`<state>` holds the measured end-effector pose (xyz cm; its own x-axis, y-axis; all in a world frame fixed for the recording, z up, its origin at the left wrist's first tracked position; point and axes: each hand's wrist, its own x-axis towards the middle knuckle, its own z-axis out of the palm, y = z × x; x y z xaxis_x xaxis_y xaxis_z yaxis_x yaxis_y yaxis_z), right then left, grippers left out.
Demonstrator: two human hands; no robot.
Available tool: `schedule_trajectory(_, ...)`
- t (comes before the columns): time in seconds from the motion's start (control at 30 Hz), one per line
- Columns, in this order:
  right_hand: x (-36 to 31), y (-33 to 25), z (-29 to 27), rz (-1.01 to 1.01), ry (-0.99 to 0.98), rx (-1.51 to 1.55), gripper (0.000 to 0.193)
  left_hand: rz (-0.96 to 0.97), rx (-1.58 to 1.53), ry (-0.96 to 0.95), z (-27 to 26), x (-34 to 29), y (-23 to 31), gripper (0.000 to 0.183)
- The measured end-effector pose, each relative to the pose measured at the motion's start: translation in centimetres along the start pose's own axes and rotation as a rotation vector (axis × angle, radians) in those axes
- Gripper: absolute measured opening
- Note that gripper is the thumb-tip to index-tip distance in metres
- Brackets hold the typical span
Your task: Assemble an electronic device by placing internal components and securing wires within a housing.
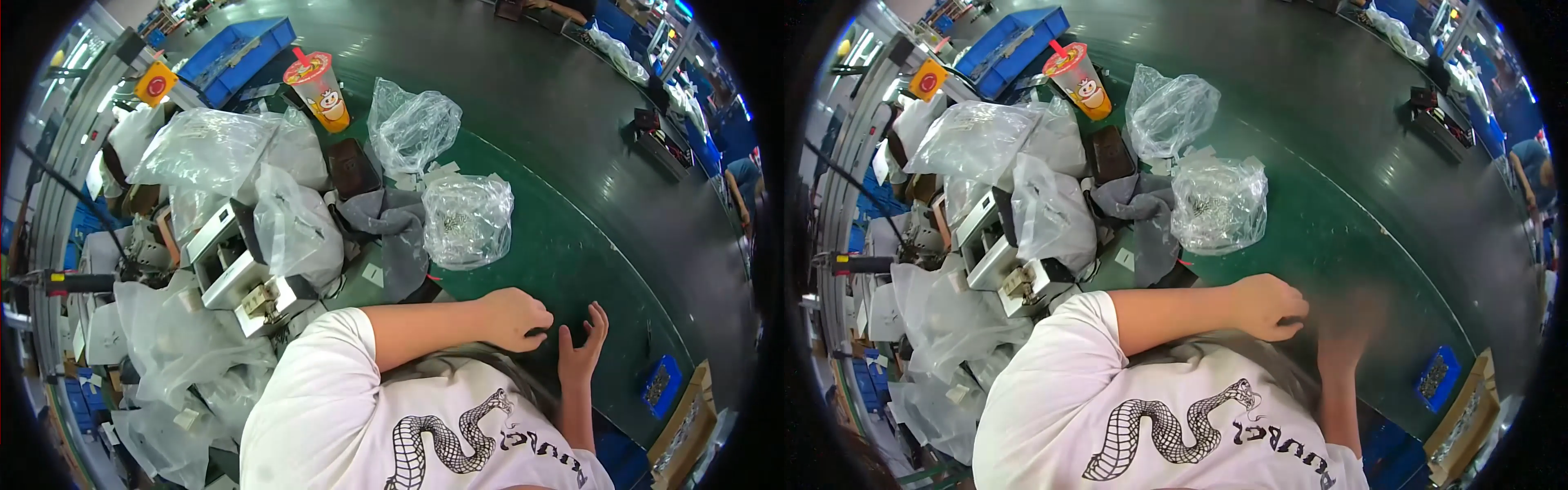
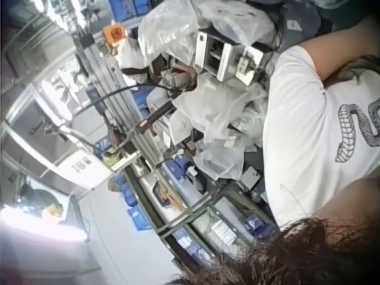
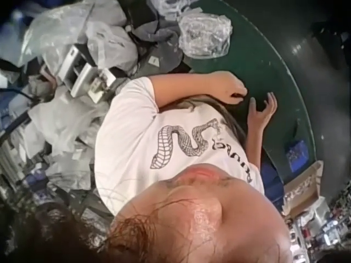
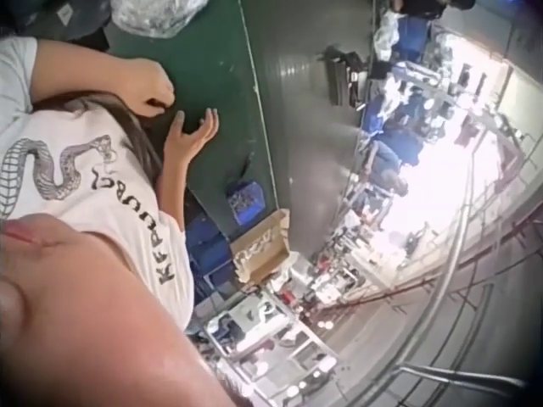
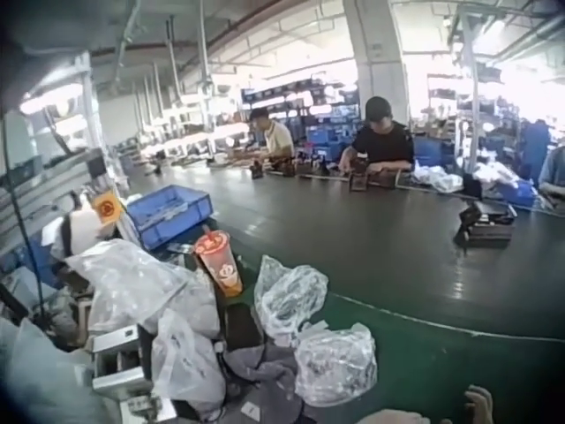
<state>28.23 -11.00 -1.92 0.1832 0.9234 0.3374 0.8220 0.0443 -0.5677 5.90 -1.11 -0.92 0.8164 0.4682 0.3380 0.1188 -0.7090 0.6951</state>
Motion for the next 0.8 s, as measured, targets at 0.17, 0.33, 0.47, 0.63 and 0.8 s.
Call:
schedule_trajectory(0.17,-0.8,-0.1,-0.1,-0.038,0.041,0.004,0.056,0.001,0.172,0.119,-1.1,-0.6,1.5,0.018)
schedule_trajectory(0.33,-0.3,-2.0,-1.0,-0.035,-0.017,0.039,0.051,-0.415,0.485,0.466,-9.6,-2.0,5.6,0.024)
schedule_trajectory(0.47,-0.6,-2.5,-1.8,0.070,0.030,0.183,0.048,-0.908,0.779,0.398,-13.1,-6.4,4.3,0.046)
schedule_trajectory(0.63,-0.5,-2.6,-1.4,-0.026,0.027,0.228,0.045,-1.082,0.812,0.315,-13.8,-10.7,1.2,0.033)
schedule_trajectory(0.8,-0.9,-2.6,-1.5,-0.011,0.021,0.304,0.040,-1.058,0.760,0.600,-18.4,-9.8,4.3,0.028)
